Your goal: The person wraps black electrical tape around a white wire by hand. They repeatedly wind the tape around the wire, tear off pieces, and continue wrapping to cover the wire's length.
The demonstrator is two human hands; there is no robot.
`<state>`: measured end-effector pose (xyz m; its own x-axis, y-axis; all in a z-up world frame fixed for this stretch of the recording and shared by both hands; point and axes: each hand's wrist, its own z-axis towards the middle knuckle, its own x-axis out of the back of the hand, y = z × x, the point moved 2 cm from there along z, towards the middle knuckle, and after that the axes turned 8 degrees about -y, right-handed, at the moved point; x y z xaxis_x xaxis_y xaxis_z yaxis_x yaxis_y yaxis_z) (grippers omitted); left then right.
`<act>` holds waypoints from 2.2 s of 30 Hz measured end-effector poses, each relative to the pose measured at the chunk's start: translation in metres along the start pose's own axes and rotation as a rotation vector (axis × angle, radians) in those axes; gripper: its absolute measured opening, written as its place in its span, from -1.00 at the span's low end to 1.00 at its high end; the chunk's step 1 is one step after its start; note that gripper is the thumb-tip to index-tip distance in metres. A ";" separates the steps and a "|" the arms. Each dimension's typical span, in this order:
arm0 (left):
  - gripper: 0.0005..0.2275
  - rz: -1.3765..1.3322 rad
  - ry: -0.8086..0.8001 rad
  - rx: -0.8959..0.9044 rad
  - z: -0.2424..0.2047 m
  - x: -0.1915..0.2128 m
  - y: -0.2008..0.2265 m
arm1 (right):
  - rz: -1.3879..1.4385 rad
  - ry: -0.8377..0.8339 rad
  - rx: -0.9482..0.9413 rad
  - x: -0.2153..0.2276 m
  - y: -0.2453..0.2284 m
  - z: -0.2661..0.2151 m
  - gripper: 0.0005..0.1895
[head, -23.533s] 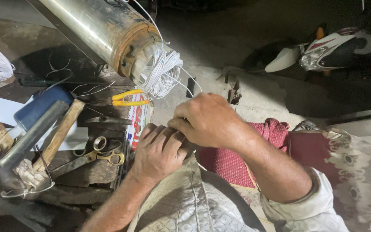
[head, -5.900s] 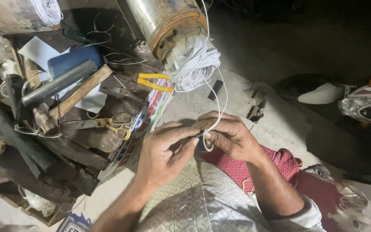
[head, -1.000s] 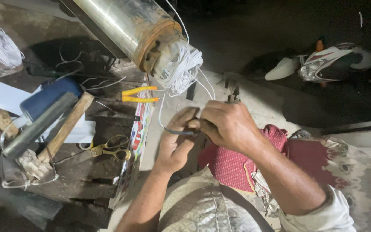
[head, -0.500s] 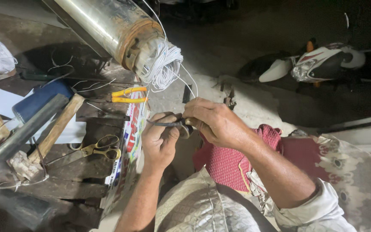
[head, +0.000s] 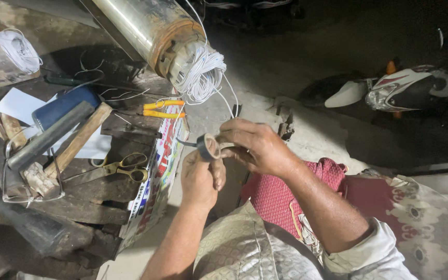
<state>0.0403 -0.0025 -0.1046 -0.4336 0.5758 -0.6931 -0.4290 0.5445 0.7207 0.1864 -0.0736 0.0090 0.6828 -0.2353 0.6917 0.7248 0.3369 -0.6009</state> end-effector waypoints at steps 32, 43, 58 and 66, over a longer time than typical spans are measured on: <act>-0.63 0.018 -0.146 0.104 0.004 0.018 -0.008 | -0.165 0.111 -0.018 -0.014 0.004 -0.010 -0.75; -0.41 0.629 -0.485 -0.392 0.025 -0.006 0.062 | -0.468 0.085 -0.248 -0.018 -0.017 0.012 -0.70; -0.76 1.045 -0.426 -0.276 0.015 0.035 0.046 | 0.057 0.033 -0.243 -0.033 0.000 -0.016 -0.78; -0.73 -0.193 -0.367 0.154 -0.020 0.042 0.008 | -0.019 0.015 -0.179 -0.031 -0.005 -0.020 -0.63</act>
<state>0.0031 0.0138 -0.1283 -0.0350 0.6178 -0.7855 -0.3397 0.7319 0.5908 0.1629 -0.0857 -0.0175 0.6693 -0.2540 0.6982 0.7413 0.1647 -0.6507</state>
